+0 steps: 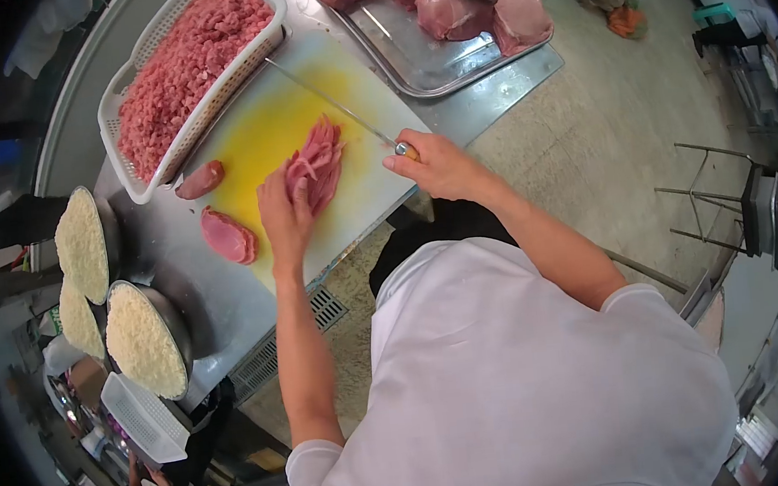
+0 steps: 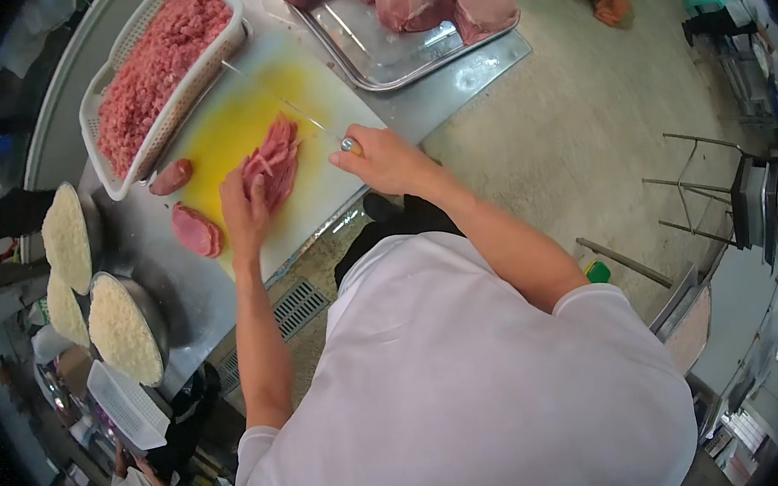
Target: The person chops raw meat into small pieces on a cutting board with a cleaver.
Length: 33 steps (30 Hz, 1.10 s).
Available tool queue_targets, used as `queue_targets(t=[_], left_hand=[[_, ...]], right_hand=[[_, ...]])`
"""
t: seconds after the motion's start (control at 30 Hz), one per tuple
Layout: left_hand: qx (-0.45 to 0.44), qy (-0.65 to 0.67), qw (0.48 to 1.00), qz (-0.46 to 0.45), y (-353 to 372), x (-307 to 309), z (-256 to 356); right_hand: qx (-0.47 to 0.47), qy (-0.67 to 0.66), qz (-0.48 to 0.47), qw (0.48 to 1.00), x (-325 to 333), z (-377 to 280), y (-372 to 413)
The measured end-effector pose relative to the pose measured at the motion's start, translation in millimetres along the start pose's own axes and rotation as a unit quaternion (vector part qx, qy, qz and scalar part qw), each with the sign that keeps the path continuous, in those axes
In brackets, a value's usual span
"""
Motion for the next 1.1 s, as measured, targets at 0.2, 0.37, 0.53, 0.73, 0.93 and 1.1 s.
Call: queue_targets(t=[0.2, 0.37, 0.53, 0.73, 0.93, 1.1], left_hand=[[-0.057, -0.104, 0.991, 0.055, -0.2, -9.0, 10.0], [-0.009, -0.165, 0.985, 0.048, -13.8, -9.1, 36.9], [-0.047, -0.097, 0.992, 0.059, -60.1, -34.0, 52.3], [-0.056, 0.006, 0.996, 0.070, -68.0, -35.5, 48.4], [-0.104, -0.048, 0.990, 0.082, -69.2, -33.2, 67.9], [-0.062, 0.021, 0.994, 0.084, -65.5, -31.6, 60.6]], right_hand=[[-0.005, 0.033, 0.011, 0.999, -1.5, -4.5, 0.6], [-0.006, 0.034, 0.016, 0.999, -5.1, -0.8, 1.1], [-0.099, -0.044, -0.033, 0.994, -0.7, -6.5, 3.5], [-0.127, -0.024, -0.051, 0.990, 26.1, -9.8, 14.0], [-0.032, 0.059, -0.039, 0.997, 20.6, -15.6, 13.0], [0.001, 0.065, -0.018, 0.998, 11.6, -23.4, -22.4]])
Point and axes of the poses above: each hand's wrist, its own y-axis away from the middle knuckle, its own x-axis out of the back of the hand, z = x × y, the point moved 8 cm from there along -y, towards the middle knuckle, and after that the axes turned 5 degrees about y, right-handed, at the moved point
